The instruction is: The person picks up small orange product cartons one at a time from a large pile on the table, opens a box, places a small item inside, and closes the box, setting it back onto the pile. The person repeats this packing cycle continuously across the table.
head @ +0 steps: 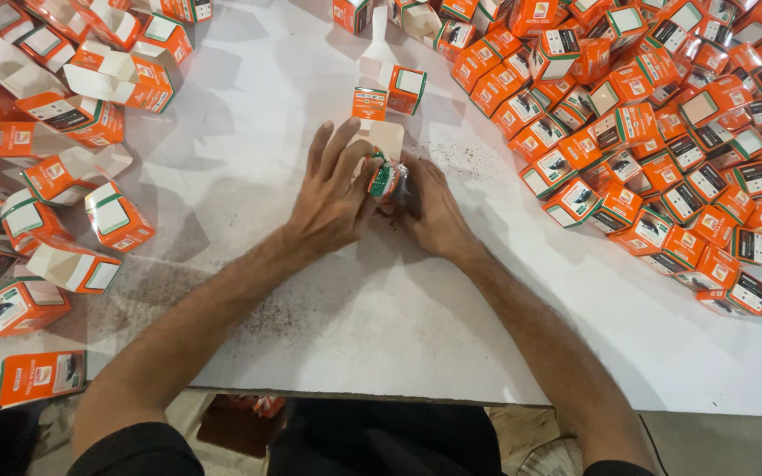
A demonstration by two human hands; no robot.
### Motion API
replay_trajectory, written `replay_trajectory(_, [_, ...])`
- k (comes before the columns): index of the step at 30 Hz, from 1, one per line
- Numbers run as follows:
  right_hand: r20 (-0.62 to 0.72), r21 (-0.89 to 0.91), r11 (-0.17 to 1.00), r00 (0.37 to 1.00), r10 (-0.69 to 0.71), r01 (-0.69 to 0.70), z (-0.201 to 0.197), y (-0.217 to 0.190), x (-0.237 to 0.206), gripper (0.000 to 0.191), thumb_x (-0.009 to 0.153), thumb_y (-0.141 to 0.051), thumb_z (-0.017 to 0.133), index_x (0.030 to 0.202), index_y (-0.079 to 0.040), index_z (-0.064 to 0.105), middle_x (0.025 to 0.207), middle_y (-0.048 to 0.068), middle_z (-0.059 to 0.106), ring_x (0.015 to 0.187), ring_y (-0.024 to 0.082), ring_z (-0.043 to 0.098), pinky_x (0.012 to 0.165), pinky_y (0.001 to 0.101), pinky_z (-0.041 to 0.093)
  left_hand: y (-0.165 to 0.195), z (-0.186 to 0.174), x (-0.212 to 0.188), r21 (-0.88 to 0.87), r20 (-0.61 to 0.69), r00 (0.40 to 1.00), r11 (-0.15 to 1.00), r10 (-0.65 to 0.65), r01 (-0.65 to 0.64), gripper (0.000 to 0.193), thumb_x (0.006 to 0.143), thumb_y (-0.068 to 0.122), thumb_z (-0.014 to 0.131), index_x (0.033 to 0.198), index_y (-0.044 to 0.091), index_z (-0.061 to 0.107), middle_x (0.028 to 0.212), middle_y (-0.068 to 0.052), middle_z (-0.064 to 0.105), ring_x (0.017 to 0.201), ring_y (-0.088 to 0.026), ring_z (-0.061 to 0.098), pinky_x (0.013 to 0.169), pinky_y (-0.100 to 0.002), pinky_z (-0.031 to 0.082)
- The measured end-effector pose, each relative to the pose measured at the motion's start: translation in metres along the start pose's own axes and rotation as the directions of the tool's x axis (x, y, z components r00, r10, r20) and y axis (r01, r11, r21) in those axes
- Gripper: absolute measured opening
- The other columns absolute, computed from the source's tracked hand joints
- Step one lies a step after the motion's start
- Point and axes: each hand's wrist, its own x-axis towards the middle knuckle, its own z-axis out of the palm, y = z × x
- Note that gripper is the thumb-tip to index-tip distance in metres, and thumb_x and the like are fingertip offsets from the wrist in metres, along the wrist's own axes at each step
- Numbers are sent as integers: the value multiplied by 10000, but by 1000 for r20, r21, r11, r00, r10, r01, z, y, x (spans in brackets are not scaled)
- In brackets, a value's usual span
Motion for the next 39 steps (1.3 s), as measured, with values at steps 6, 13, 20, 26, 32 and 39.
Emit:
replay_trajectory(6, [-14,89,991,995,-94,95,0,12,-3,822,836,-15,754,1551,30,351,1495,260,480,1415,411,462,1195,476,372,11,-2,24,139,167,971,979,-169,147,160,808,153,700,851,-1,687,1301,-215,493,1436,-456,328,1129,-676,242])
replay_trajectory(13, [18,-2,996,996,-90,90,-5,7,4,835,778,-21,784,1518,20,400,1421,229,555,1361,410,507,1162,482,403,6,4,4,-35,29,991,991,-130,131,373,922,103,676,1285,23,703,1547,-199,388,1530,-411,292,1210,-654,305])
replay_trajectory(20, [-7,-50,999,1000,7,-7,0,-6,5,769,783,-30,769,1469,-7,422,1435,259,532,1351,454,467,1132,508,391,-1,33,-6,-55,126,949,953,-288,297,77,979,185,710,1017,143,762,1646,-259,148,1491,-552,213,1119,-699,187])
replay_trajectory(26, [0,-76,997,1000,7,-7,1,-9,6,789,785,-17,771,1491,-28,418,1429,243,548,1346,447,489,1119,488,429,-9,37,2,-467,156,747,619,-646,632,399,832,114,713,1193,16,572,1369,-197,504,1146,-348,604,834,-434,563])
replay_trajectory(32, [-31,191,966,982,185,-176,1,-21,-1,754,858,-65,731,1495,-78,328,1352,142,655,1235,340,641,1001,419,528,-13,48,12,-422,470,485,295,-737,857,253,897,149,711,1093,7,636,941,-121,691,691,-180,664,506,-335,519])
replay_trajectory(39, [-79,-254,953,978,-194,168,2,-17,-1,624,743,61,764,1340,-60,626,1301,183,671,1211,387,629,1018,463,509,-37,39,-10,-766,575,668,-24,-473,642,358,839,98,660,1176,-23,672,968,-86,714,809,-120,679,718,-283,609])
